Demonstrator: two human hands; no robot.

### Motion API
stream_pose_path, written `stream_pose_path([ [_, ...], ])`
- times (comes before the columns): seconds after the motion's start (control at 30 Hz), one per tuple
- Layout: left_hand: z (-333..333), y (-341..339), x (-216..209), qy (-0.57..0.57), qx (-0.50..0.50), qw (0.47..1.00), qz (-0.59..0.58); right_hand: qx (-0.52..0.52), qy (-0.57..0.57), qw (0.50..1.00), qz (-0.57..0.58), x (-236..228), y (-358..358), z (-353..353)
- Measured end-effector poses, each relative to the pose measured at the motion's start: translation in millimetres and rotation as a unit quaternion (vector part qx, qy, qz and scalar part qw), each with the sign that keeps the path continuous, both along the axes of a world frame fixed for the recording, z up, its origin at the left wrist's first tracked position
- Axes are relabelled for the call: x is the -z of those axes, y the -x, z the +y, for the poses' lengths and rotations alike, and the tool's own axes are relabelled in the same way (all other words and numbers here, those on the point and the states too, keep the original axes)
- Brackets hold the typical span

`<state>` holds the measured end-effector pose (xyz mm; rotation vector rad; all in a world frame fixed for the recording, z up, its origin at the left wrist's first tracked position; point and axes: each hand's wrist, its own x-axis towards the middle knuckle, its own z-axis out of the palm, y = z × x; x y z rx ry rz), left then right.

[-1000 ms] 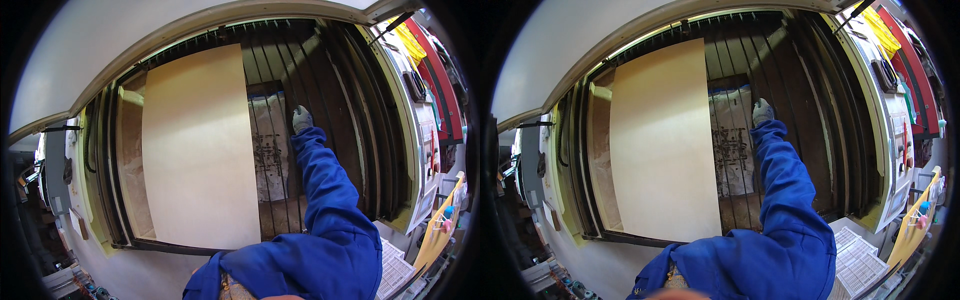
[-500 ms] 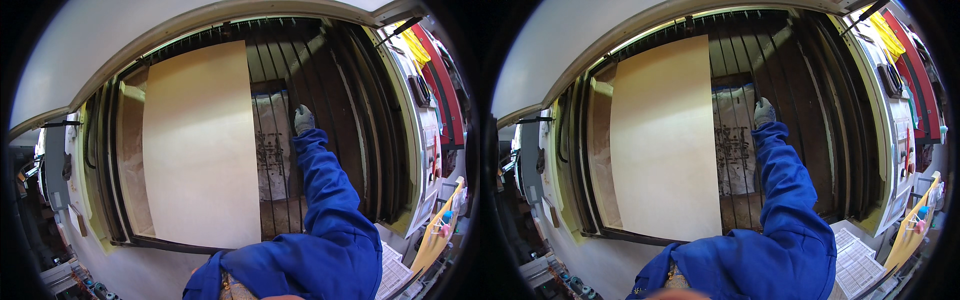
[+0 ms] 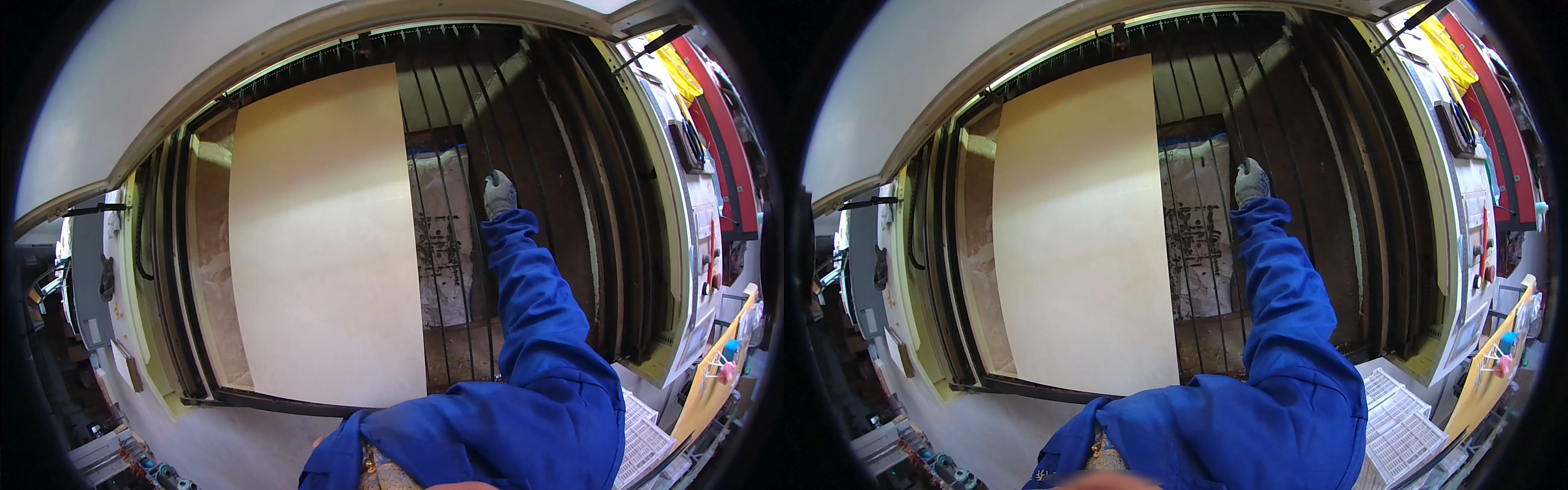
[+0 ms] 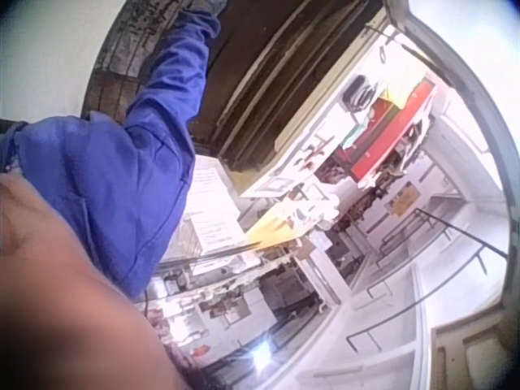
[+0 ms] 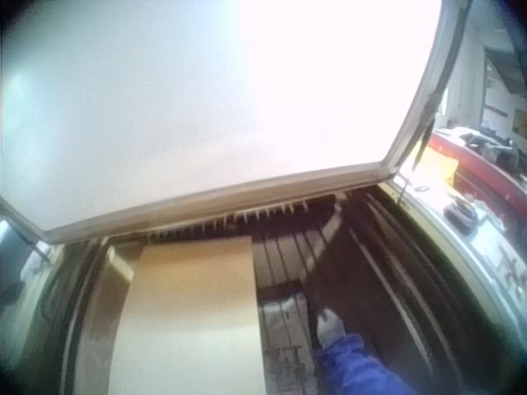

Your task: The person repeatedly inserts and removes vertical metal bars into a rectangular frame, then places a large white board into the frame and secures it with a wooden beam. The actions are performed by hand with gloves in a workshop setting.

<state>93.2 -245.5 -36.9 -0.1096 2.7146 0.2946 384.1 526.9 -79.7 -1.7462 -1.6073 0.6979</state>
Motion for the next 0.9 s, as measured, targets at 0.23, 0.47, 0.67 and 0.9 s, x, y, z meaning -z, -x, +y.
stream_pose_path([
  [0.23, 3, -2, -3, 0.002, -0.011, 1.0, 0.002, -0.003, 0.012, 1.0, 0.026, -2, 2, -3],
  [0.47, 6, -7, -7, 0.01, -0.018, 1.0, -0.004, 0.024, -0.003, 0.999, -0.021, -11, -2, -4],
  [0.67, 11, -1, -4, 0.006, -0.004, 1.0, -0.007, 0.012, -0.007, 1.0, 0.002, -16, -1, -6],
  [0.9, 11, 5, 2, -0.005, -0.002, 1.0, -0.007, 0.006, -0.005, 1.0, 0.017, -19, -2, -4],
])
